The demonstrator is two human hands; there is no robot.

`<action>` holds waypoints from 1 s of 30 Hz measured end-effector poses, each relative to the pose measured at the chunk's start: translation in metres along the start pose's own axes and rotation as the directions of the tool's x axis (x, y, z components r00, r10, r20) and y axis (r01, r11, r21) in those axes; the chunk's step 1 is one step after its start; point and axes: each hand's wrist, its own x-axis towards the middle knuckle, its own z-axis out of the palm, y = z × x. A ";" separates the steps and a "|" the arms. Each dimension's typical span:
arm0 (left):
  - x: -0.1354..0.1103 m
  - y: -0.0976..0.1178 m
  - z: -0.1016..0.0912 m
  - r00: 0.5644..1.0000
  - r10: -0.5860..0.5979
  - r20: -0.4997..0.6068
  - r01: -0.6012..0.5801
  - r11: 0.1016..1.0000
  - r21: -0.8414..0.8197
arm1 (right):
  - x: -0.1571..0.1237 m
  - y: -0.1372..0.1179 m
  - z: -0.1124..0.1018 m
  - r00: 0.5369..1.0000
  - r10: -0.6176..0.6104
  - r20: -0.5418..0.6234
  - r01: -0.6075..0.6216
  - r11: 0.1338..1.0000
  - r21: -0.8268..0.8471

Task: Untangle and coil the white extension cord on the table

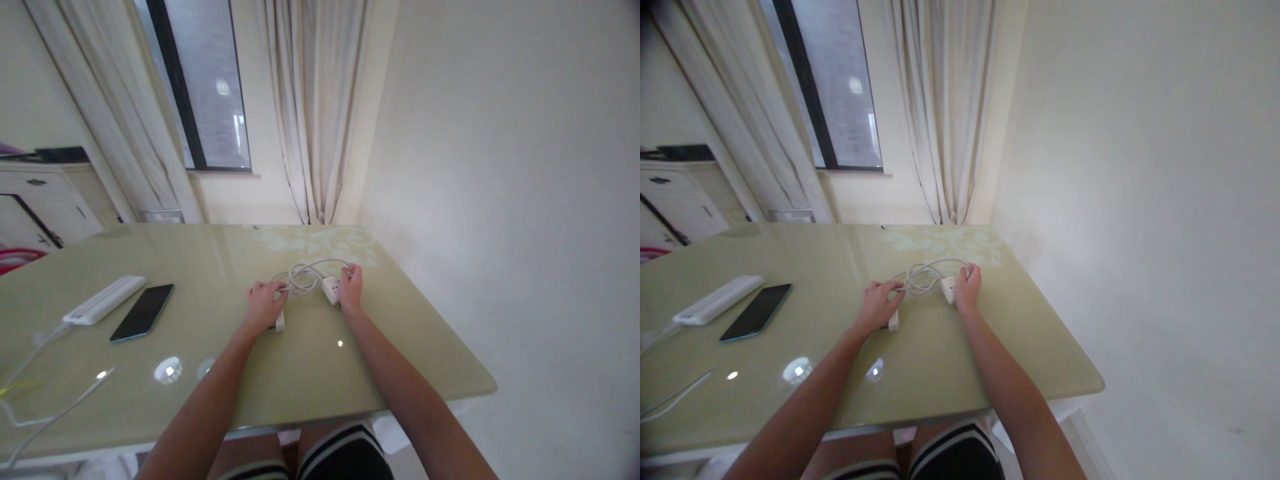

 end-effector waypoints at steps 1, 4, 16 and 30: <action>0.000 0.002 -0.001 0.998 0.053 -0.021 -0.054 0.998 -0.026 | -0.001 -0.003 -0.003 0.992 -0.127 -0.019 0.125 0.988 -0.089; -0.002 0.007 -0.001 0.971 0.214 -0.108 -0.226 0.966 -0.124 | -0.012 -0.020 -0.009 0.859 -0.502 0.106 0.511 0.821 -0.256; -0.004 0.013 -0.015 0.915 0.274 -0.297 -0.334 0.926 -0.176 | -0.010 -0.052 -0.027 0.497 -0.475 0.726 0.719 0.694 -0.038; -0.005 -0.002 -0.008 0.974 0.213 0.082 -0.196 0.965 -0.174 | 0.042 -0.036 -0.062 0.953 -0.189 -0.235 0.231 0.959 0.166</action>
